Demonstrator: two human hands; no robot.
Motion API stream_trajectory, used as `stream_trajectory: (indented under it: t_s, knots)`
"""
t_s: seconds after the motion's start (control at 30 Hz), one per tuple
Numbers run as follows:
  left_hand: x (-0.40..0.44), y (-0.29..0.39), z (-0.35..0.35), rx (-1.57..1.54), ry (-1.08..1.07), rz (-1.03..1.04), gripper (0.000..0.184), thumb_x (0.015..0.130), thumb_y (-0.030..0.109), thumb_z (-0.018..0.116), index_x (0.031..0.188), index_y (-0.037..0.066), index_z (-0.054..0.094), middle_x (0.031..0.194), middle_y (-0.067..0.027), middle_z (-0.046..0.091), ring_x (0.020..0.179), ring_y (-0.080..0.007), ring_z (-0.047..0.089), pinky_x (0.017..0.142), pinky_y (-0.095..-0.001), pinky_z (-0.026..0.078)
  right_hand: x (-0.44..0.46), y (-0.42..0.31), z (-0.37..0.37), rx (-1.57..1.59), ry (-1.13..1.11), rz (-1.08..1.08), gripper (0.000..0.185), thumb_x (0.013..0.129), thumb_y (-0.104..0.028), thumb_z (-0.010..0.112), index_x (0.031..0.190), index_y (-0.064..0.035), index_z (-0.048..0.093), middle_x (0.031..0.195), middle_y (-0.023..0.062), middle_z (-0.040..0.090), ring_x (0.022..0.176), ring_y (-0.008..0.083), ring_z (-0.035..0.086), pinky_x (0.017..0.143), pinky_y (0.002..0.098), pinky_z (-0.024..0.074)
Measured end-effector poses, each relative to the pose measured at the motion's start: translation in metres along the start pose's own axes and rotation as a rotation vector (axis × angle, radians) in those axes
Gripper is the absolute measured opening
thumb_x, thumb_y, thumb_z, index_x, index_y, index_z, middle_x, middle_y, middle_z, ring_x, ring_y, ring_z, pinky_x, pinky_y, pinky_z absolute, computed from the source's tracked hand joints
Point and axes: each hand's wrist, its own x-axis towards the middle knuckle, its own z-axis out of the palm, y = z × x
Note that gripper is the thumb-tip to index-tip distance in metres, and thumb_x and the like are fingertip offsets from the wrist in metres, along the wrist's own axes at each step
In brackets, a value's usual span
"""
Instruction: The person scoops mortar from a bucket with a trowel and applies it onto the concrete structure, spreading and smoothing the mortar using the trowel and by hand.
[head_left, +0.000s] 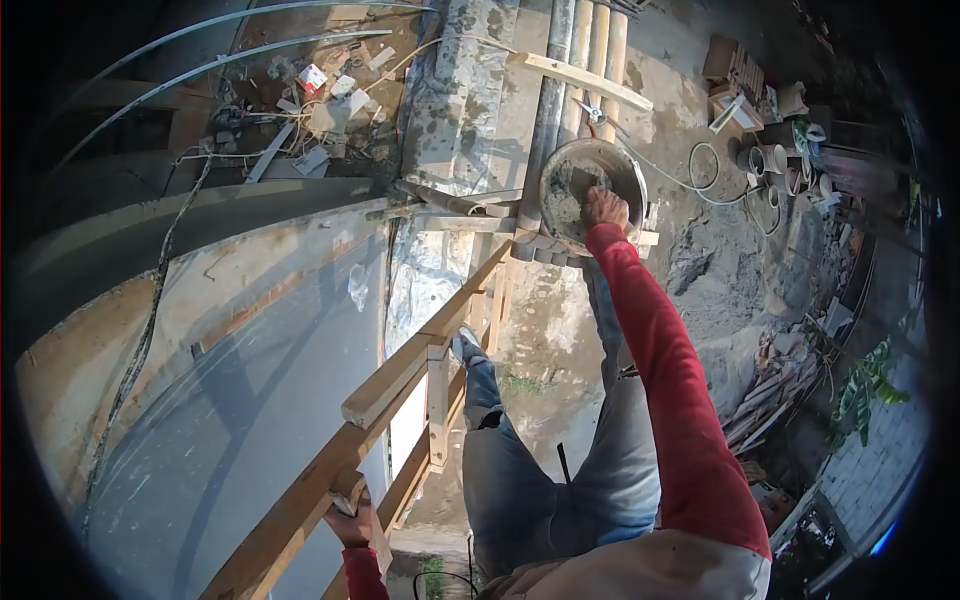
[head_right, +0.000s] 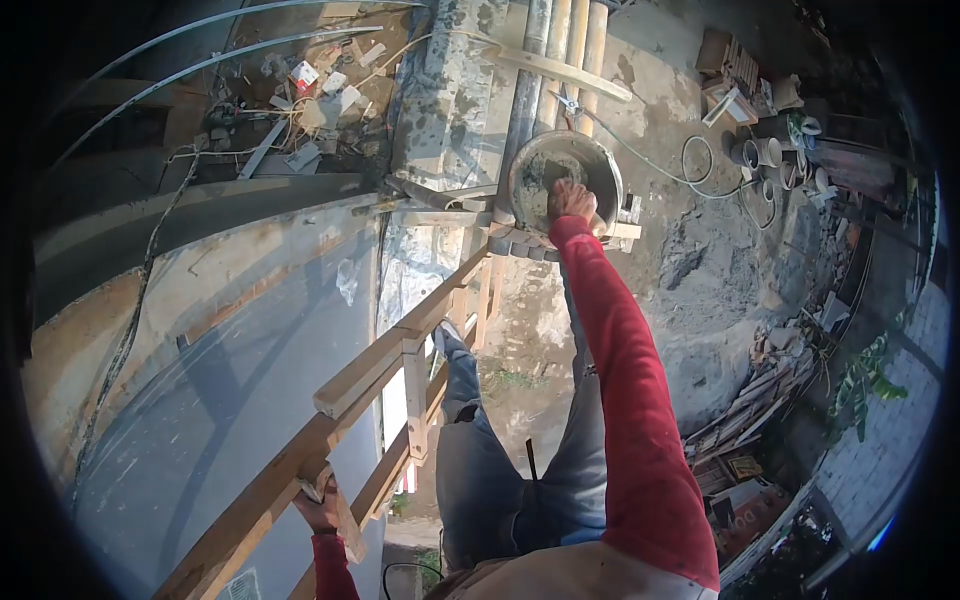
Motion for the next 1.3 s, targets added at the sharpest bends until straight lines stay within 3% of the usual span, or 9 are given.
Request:
stream_trajectory:
  t_s: [0.1,0.13,0.2,0.33,0.47,0.7,0.8,1.0,1.3]
  knots:
    - [0.001,0.019,0.003,0.286,-0.09,0.225,0.077,0.085,0.006,0.077,0.146,0.0,0.03,0.134,-0.012,0.05,0.118,-0.0191,0.055,0.089,-0.0325,0.054,-0.005,0.013,0.062,0.097,0.508,-0.107,0.026,0.097,-0.036,0.05,0.104,-0.0174,0.067,0.096,0.0104,0.071,0.093,0.029,0.071,0.076,0.0429,0.0536]
    - [0.002,0.011,-0.002,0.288,-0.086,0.234,0.077,0.085,0.006,0.077,0.146,0.0,0.03,0.134,-0.012,0.05,0.118,-0.0191,0.055,0.089,-0.0325,0.054,-0.011,0.016,0.046,0.105,0.514,-0.104,0.026,0.097,-0.036,0.05,0.104,-0.0174,0.067,0.096,0.0104,0.071,0.093,0.029,0.071,0.076,0.0429,0.0536]
    - [0.003,-0.012,-0.014,0.2,-0.032,0.109,0.08,0.084,0.015,0.08,0.145,-0.002,0.031,0.135,-0.0131,0.051,0.116,-0.0216,0.057,0.096,-0.0361,0.051,-0.021,0.031,0.003,0.436,-0.1,0.033,0.032,0.095,-0.04,0.055,0.104,-0.0119,0.069,0.101,0.0159,0.071,0.094,0.0395,0.068,0.08,0.0504,0.0526]
    - [0.004,0.005,-0.003,0.347,0.05,0.272,0.076,0.083,0.023,0.082,0.138,-0.007,0.039,0.128,-0.0134,0.056,0.112,-0.0232,0.059,0.099,-0.0376,0.049,-0.059,0.041,-0.002,0.684,-0.098,0.142,0.042,0.09,-0.047,0.065,0.104,-0.0078,0.071,0.099,0.0228,0.071,0.094,0.0408,0.069,0.08,0.0503,0.0542]
    - [0.004,0.028,0.003,0.387,-0.031,0.173,0.068,0.083,0.025,0.082,0.13,-0.01,0.048,0.12,-0.0142,0.06,0.108,-0.0232,0.061,0.096,-0.0367,0.049,-0.084,0.05,0.014,0.938,-0.086,0.132,0.048,0.089,-0.05,0.068,0.111,-0.0071,0.068,0.099,0.0218,0.072,0.093,0.0413,0.069,0.078,0.0473,0.054]
    - [0.012,0.04,0.018,0.445,-0.031,0.2,0.053,0.081,0.02,0.08,0.118,-0.011,0.059,0.113,-0.0154,0.067,0.102,-0.0241,0.065,0.093,-0.037,0.05,-0.12,0.076,-0.034,0.89,0.139,0.018,0.042,0.089,-0.049,0.068,0.098,-0.0081,0.064,0.086,0.0232,0.069,0.085,0.047,0.065,0.072,0.0522,0.0529]
    - [0.017,0.027,0.016,0.66,0.072,0.367,0.055,0.074,0.027,0.083,0.112,-0.008,0.064,0.096,-0.0234,0.072,0.089,-0.0338,0.072,0.082,-0.0405,0.056,-0.138,0.097,-0.134,0.843,0.223,-0.125,0.034,0.087,-0.035,0.074,0.095,-0.0037,0.064,0.089,0.0224,0.069,0.082,0.045,0.065,0.07,0.0511,0.0524]
    - [0.019,0.046,0.031,0.678,0.045,0.152,0.076,0.073,0.065,0.075,0.118,0.005,0.068,0.096,-0.0185,0.074,0.09,-0.0363,0.072,0.083,-0.0439,0.057,-0.129,0.088,-0.343,0.648,0.613,-0.555,0.029,0.072,-0.027,0.084,0.079,-0.0046,0.066,0.075,0.0176,0.068,0.068,0.0371,0.067,0.062,0.0466,0.053]
    - [0.031,0.03,0.035,0.604,-0.011,0.159,0.082,0.067,0.074,0.068,0.119,0.011,0.069,0.094,-0.0166,0.075,0.087,-0.0344,0.072,0.081,-0.045,0.057,-0.348,-0.041,-0.698,0.706,0.642,-1.231,0.033,0.08,-0.027,0.085,0.081,0.0008,0.066,0.06,0.0126,0.058,0.052,0.0238,0.053,0.054,0.0344,0.0443]
